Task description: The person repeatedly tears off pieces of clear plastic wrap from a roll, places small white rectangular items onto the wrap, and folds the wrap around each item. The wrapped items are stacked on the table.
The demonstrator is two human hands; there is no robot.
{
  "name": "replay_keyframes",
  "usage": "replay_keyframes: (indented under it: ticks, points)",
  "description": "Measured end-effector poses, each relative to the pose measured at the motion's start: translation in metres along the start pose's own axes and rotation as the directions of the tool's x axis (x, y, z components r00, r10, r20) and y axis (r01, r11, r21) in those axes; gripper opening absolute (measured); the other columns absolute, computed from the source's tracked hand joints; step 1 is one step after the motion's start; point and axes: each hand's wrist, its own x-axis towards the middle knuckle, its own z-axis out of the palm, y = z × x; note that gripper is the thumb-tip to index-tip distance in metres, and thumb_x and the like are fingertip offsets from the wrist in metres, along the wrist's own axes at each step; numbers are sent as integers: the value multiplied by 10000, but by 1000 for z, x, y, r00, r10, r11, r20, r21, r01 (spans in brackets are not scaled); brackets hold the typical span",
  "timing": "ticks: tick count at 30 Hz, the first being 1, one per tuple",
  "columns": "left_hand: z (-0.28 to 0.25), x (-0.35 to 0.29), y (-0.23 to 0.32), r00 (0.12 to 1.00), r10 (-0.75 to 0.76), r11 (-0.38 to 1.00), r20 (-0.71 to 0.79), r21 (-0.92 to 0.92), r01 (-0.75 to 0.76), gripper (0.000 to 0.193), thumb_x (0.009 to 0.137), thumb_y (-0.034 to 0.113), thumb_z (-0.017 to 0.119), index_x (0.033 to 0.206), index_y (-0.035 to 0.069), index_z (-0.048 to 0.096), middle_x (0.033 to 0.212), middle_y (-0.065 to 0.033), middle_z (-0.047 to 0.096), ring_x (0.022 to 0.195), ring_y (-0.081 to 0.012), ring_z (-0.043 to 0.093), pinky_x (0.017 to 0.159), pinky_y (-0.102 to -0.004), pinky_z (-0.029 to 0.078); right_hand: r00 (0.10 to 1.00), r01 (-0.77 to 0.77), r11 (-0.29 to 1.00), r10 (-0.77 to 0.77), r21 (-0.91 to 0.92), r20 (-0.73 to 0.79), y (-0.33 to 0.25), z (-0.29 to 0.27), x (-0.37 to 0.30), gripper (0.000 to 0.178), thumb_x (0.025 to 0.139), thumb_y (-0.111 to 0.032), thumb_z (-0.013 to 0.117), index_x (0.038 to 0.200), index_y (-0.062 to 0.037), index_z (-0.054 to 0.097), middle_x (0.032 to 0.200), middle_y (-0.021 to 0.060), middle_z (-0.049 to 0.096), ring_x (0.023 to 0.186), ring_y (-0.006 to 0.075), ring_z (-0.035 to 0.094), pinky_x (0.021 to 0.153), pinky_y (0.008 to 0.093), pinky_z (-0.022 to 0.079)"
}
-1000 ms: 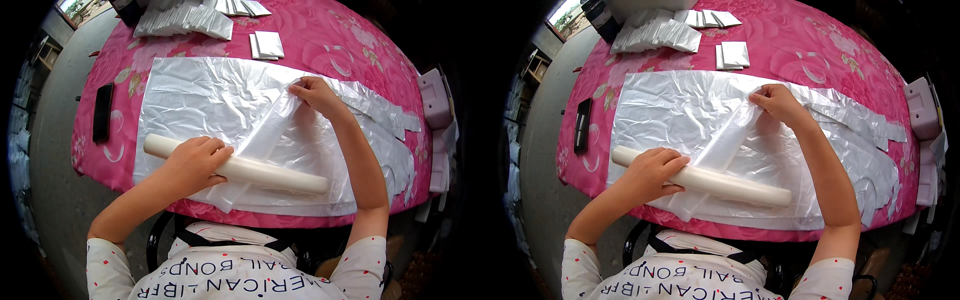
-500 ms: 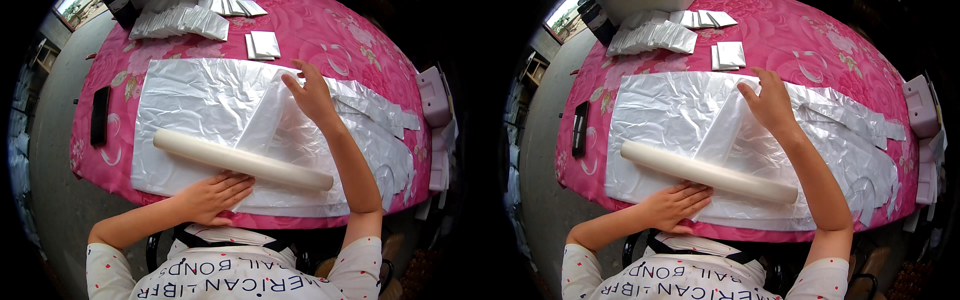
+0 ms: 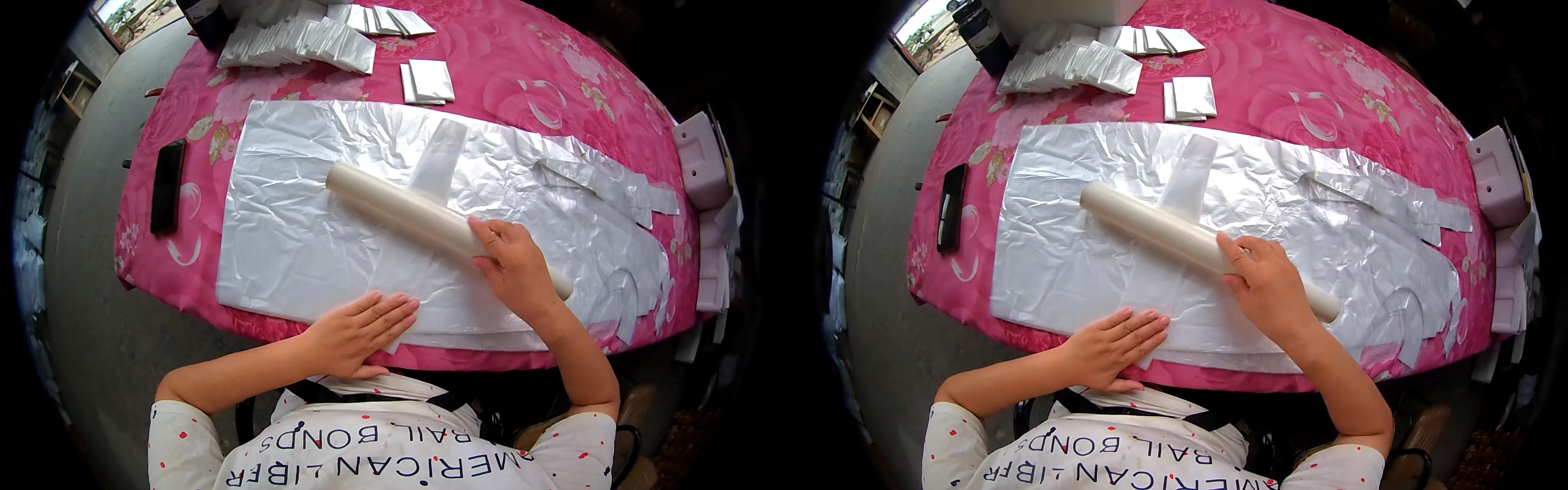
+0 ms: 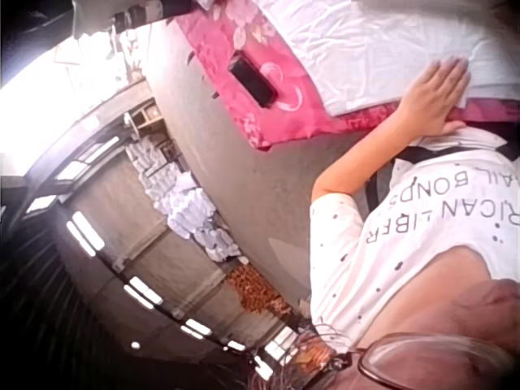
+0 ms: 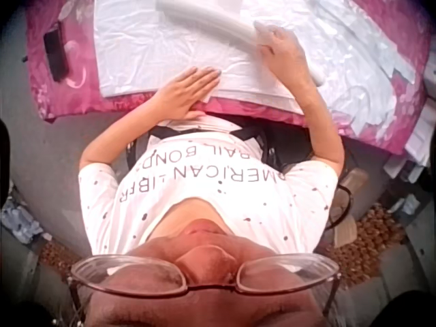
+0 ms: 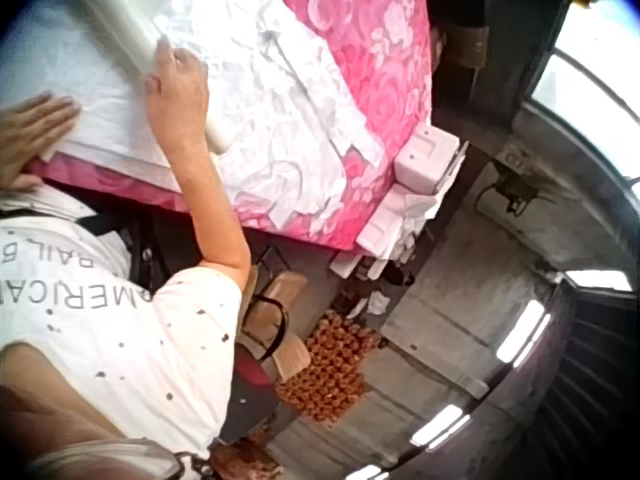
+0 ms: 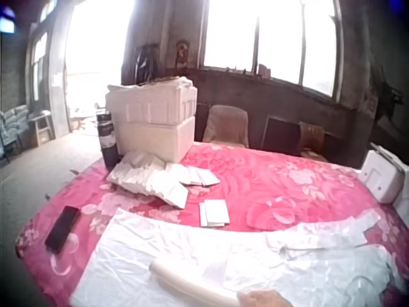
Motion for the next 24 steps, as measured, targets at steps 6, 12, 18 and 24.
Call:
replay_keyframes:
  ticks: [6, 12, 18, 24]
  points:
    - [-11, 1, -15, 997, 61, 974, -46, -216, -70, 806, 817, 540, 478, 1377, -11, 297, 1473, -146, 237, 1377, -253, 198, 1110, -410, 145, 924, -327, 937, 288, -127, -253, 79, -42, -9, 520, 782, -56, 644, 1278, -107, 498, 1095, 112, 572, 999, 287, 525, 849, 352, 443]
    - [-6, 12, -9, 1000, 11, 993, -16, -114, -13, 804, 776, 499, 542, 1361, -8, 326, 1458, -157, 262, 1365, -262, 228, 1102, -426, 179, 992, -124, 985, 127, 116, -25, 21, -31, -21, 534, 737, -48, 667, 1248, -93, 521, 1101, 109, 574, 988, 285, 534, 859, 352, 438]
    - [15, 13, 32, 993, -115, 992, -3, 51, 115, 695, 787, 341, 532, 1372, 22, 332, 1454, -136, 283, 1362, -248, 241, 1109, -450, 140, 969, 235, 972, -234, -15, 78, -25, 11, -11, 507, 688, -43, 670, 1180, -123, 576, 1108, 75, 578, 987, 257, 536, 865, 386, 421]
    - [33, 9, 36, 983, -87, 955, -161, 268, 128, 594, 785, 282, 550, 1343, 127, 414, 1444, -93, 324, 1357, -256, 257, 1097, -442, 163, 972, 213, 971, -221, -105, -80, 11, 20, 61, 465, 730, -58, 646, 1183, -135, 574, 1086, 49, 595, 993, 252, 541, 891, 379, 402]
